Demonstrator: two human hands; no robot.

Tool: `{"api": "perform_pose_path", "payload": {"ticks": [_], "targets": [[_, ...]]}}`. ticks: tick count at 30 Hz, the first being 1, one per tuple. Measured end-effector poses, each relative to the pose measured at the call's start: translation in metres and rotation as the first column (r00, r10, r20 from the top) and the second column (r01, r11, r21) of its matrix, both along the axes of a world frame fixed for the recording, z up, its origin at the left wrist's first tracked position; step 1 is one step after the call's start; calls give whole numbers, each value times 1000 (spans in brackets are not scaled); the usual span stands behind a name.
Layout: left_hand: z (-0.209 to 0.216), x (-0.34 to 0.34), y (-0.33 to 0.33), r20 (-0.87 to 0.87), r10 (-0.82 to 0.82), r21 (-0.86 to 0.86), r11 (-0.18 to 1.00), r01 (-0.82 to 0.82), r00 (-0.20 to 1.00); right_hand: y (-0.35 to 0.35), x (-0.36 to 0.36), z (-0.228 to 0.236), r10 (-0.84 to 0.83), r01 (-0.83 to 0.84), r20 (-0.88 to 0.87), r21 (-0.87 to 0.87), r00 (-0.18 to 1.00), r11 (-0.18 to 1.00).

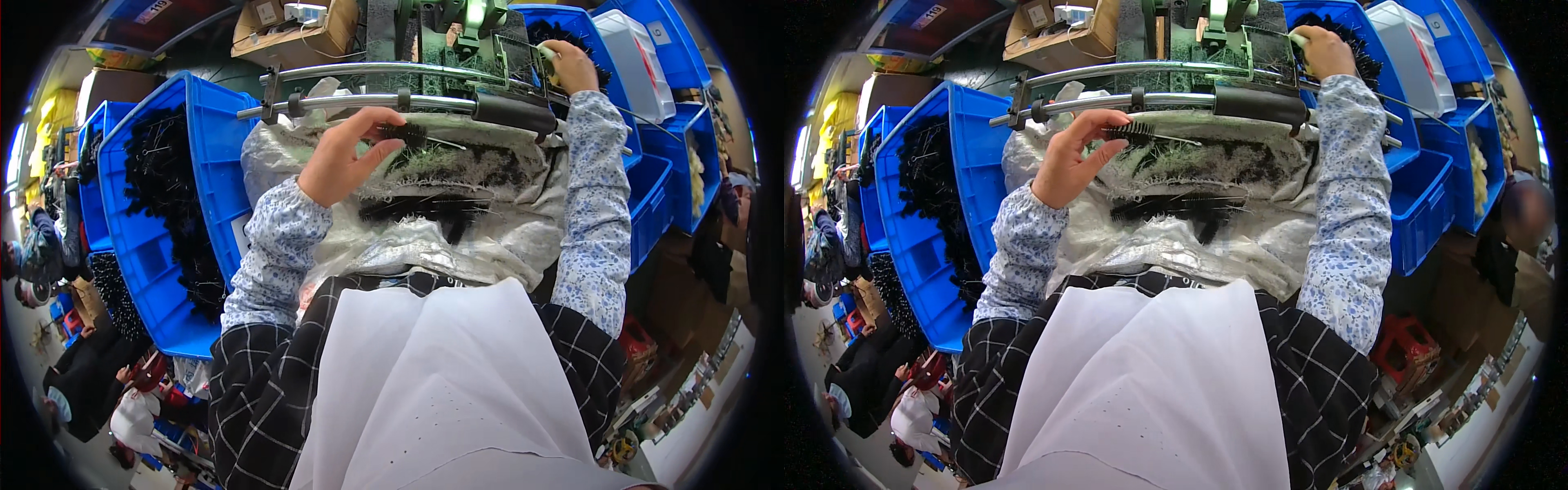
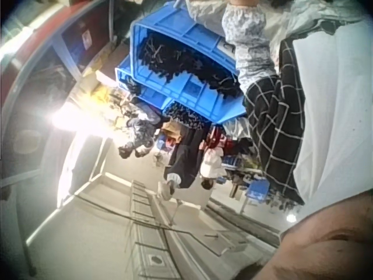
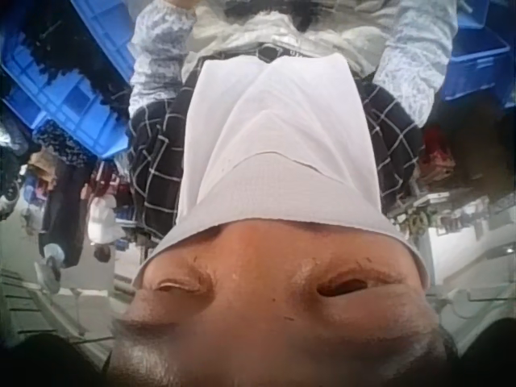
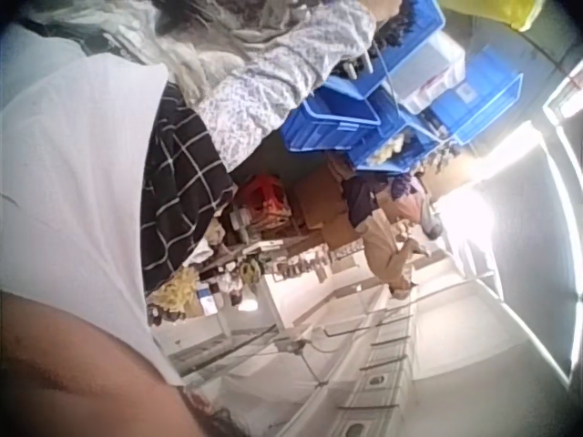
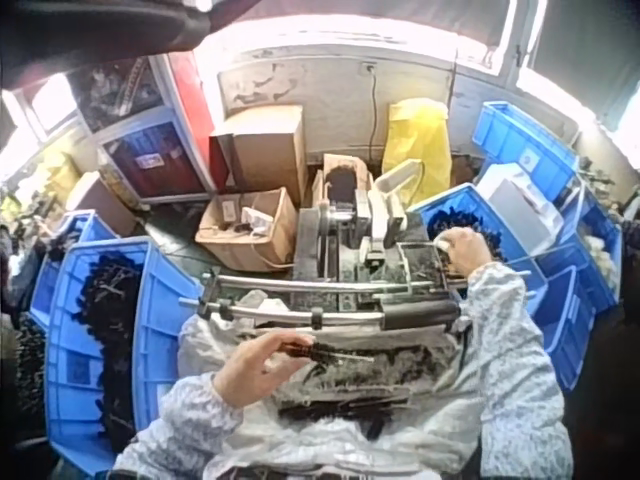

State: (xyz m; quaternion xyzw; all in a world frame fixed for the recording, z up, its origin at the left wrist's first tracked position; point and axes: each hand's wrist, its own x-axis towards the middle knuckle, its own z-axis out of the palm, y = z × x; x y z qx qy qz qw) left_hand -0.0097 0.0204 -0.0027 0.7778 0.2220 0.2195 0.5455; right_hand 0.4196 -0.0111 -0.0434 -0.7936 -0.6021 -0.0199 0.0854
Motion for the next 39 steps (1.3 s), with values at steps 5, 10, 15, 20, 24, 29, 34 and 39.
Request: {"api": "perform_pose_path", "payload": {"ticks": [5,10,15,20,24,29,34,39], "targets": [[-3,9,-2,95,83,-24,996,-82,992,-32,-27,61,-263,206,232,243,936,948],[-15,43,-19,193,143,107,980,-166,971,-61,-175,70,137,-173,-537,-16,832,985],[-12,32,-24,120,205,90,972,-216,971,-66,-214,45,290,-208,-510,213,810,955],[-61,-25,-38,-439,-142,58,981,186,887,-16,-119,17,-66,-9,185,377,980,926],[-95,-36,-68,-604,-147,157,942,297,784,-4,-91,-4,-127,60,235,271,964,961],[-101,-39,-82,-714,-151,248,859,448,684,4,-88,-8,-82,29,214,240,973,970],[-91,-40,-77,-736,-166,137,913,385,656,3,-84,-11,-53,2,195,251,979,968],[-58,-35,-52,-635,-179,114,940,321,752,13,-75,-17,-42,2,184,213,982,977]]}}
